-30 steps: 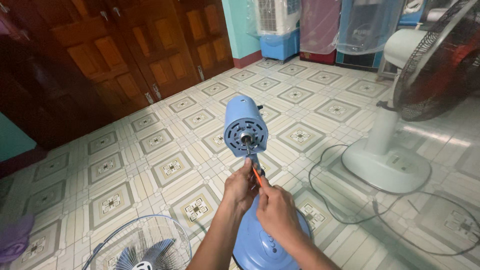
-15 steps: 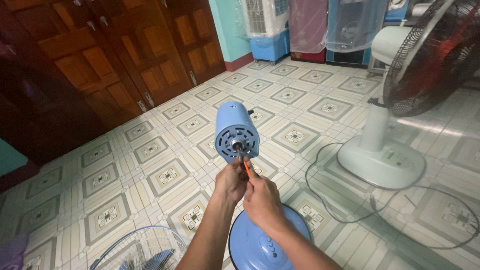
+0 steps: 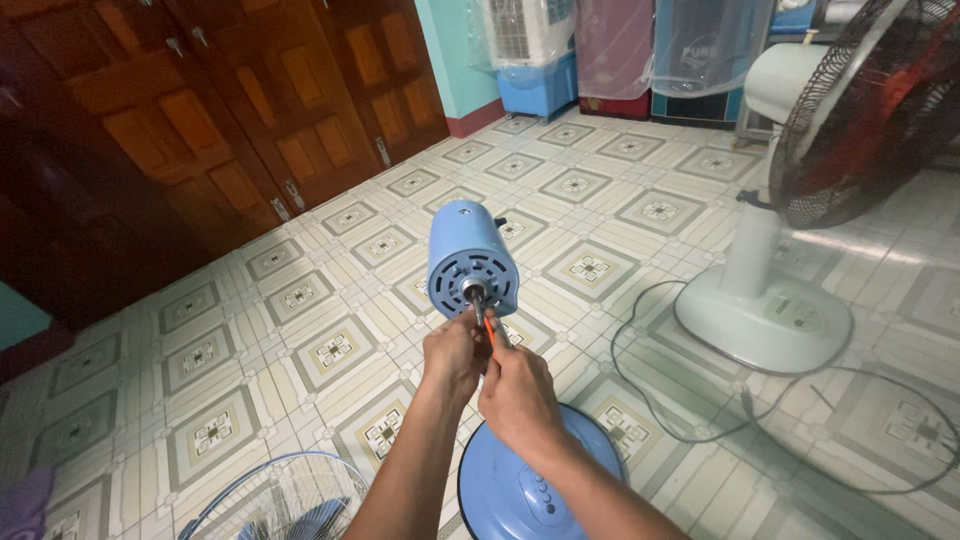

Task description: The person uses an orange screwdriver to loosen and remove the rear motor housing of a blue pedestal fan. They then reposition the fan head and continue to unscrew the central shaft nut while holding the fan steady.

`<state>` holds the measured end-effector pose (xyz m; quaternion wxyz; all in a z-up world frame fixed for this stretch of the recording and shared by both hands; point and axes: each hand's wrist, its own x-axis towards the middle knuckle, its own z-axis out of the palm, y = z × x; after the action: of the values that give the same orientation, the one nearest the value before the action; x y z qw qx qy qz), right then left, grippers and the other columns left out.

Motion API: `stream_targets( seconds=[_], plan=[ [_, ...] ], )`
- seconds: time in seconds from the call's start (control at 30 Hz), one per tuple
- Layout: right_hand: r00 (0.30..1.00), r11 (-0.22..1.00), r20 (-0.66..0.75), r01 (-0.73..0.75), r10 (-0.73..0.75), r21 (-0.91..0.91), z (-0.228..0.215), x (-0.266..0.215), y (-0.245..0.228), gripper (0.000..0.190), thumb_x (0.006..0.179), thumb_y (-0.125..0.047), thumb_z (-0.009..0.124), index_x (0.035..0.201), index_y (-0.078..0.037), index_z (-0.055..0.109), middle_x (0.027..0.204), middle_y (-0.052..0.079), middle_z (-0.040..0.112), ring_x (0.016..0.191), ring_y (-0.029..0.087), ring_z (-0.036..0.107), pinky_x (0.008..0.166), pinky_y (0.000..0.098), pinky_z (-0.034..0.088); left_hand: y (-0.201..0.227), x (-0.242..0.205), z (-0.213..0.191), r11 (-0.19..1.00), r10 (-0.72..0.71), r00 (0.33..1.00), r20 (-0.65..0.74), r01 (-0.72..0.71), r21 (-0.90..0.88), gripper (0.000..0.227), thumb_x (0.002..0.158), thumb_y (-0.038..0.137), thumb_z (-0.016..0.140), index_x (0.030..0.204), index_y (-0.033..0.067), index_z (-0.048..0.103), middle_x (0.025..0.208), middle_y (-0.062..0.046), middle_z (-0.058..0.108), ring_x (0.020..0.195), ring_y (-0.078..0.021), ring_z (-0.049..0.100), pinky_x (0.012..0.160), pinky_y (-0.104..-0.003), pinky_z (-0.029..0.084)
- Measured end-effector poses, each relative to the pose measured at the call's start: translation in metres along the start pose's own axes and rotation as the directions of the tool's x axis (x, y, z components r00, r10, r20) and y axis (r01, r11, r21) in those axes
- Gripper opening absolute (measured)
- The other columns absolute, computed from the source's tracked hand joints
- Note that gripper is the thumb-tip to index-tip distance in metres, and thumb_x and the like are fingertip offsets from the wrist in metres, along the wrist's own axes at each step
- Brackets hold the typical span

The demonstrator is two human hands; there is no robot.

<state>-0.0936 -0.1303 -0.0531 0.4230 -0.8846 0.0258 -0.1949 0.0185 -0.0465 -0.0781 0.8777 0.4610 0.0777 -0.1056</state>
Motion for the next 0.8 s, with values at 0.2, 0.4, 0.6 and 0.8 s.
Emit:
stream_targets(
  seconds=[0.2,0.4,0.6,0.8],
  plan=[
    [1.0,1.0,-0.003,0.014,-0.014,0.021,-0.004,0.007,-0.001,0.055,0.088,-0.007,0.055,0.143,-0.007,0.053,0.082,0.027,0.07,0.083,0.044,0.07,0.077,0.0529,0.055,0.0,0.005,0.0,1.0,0.023,0.999,-0.042,-0.023,0.012,0.02,0.101,0.006,0.056,0.094,-0.0092,0.066,0.079,-0.014,0.069,0.058,-0.0146,0.057,0.05,-0.025,0.047],
    [0.999,1.0,0.032,-0.009,0.009,0.015,-0.011,0.012,-0.001,0.05,0.087,-0.009,0.055,0.137,-0.01,0.06,0.084,0.026,0.07,0.084,0.046,0.069,0.077,0.0534,0.055,-0.002,0.009,0.0,0.999,0.007,0.995,-0.096,-0.011,-0.044,0.02,0.1,0.008,0.06,0.093,-0.0092,0.066,0.078,-0.013,0.069,0.06,-0.0147,0.058,0.052,-0.025,0.049],
    [1.0,0.999,0.012,0.027,-0.028,0.036,-0.01,0.013,0.004,0.038,0.087,-0.007,0.055,0.123,-0.005,0.066,0.082,0.026,0.07,0.084,0.045,0.07,0.077,0.0538,0.055,0.0,0.005,0.0,0.993,-0.005,0.989,-0.147,0.022,0.114,0.02,0.098,0.015,0.069,0.089,-0.0021,0.074,0.072,-0.006,0.056,0.059,-0.0141,0.049,0.054,-0.031,0.048],
    [0.998,0.998,-0.03,0.059,-0.058,0.032,-0.005,0.015,0.012,0.027,0.086,-0.006,0.057,0.11,0.0,0.068,0.084,0.027,0.07,0.086,0.046,0.069,0.078,0.0545,0.054,0.0,0.002,0.006,0.99,-0.005,0.982,-0.189,0.031,0.136,0.022,0.098,0.018,0.063,0.087,0.0021,0.073,0.075,-0.006,0.065,0.061,-0.0142,0.054,0.053,-0.03,0.047]
  ],
)
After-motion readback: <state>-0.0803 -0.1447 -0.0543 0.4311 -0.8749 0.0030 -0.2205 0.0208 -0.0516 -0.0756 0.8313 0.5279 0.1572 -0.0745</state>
